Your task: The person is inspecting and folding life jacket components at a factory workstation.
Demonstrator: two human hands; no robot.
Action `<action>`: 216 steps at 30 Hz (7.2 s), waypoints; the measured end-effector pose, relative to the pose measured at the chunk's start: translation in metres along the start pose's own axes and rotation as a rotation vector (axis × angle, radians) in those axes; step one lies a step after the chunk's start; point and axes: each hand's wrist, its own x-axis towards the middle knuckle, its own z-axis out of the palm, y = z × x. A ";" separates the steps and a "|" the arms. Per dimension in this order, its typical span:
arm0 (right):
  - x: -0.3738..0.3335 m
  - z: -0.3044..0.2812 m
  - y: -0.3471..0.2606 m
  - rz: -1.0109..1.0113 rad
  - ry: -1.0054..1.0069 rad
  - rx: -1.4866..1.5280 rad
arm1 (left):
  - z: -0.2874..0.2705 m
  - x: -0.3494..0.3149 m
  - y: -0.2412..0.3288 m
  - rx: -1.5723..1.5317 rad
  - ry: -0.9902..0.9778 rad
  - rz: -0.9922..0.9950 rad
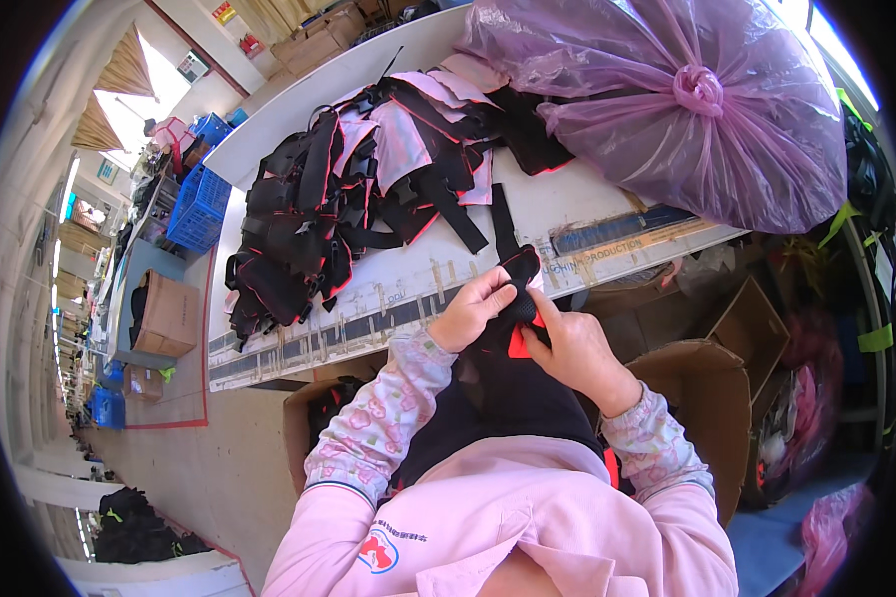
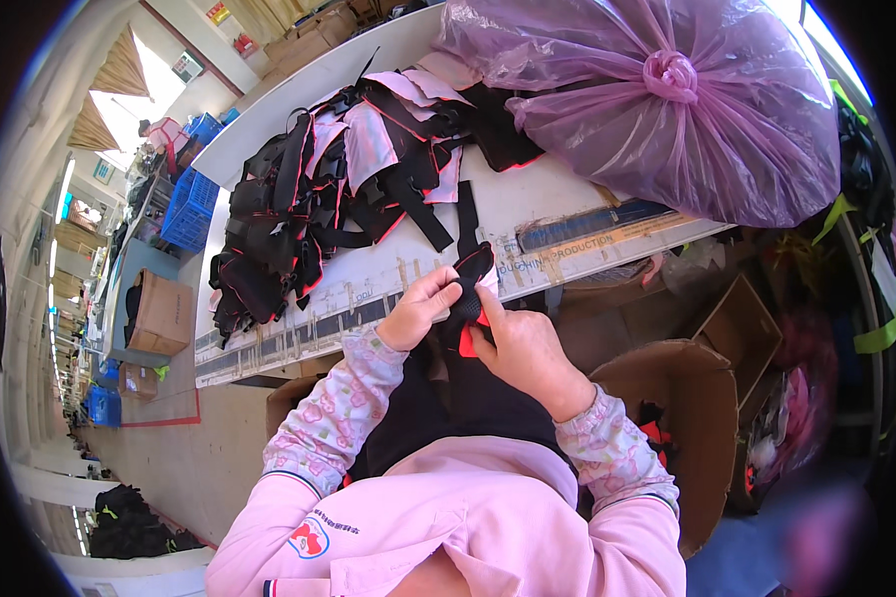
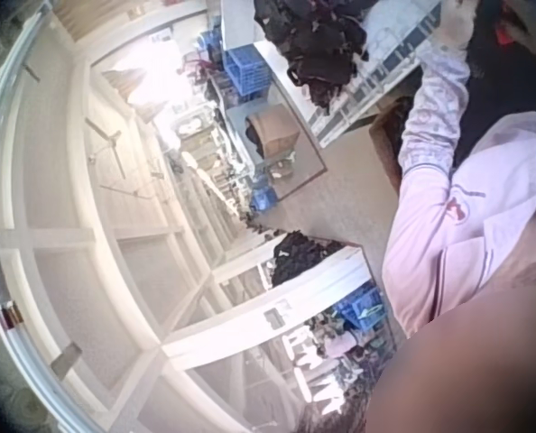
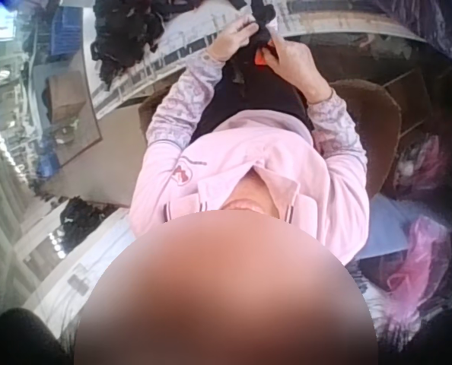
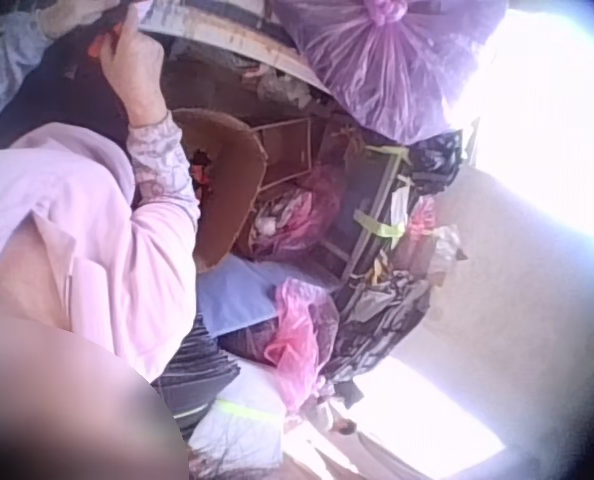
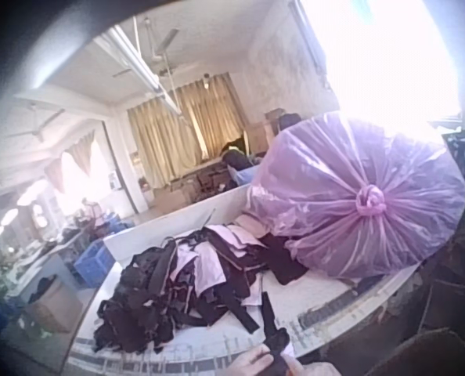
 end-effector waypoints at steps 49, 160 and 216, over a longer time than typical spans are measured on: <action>-0.001 0.026 -0.017 0.385 -0.212 0.388 | -0.020 0.049 0.012 0.303 0.279 -0.065; 0.038 0.106 0.062 0.140 0.294 0.470 | -0.008 -0.038 -0.078 -1.035 0.416 0.095; 0.024 0.033 -0.004 0.779 0.206 1.644 | 0.019 -0.024 0.031 -0.958 0.344 0.256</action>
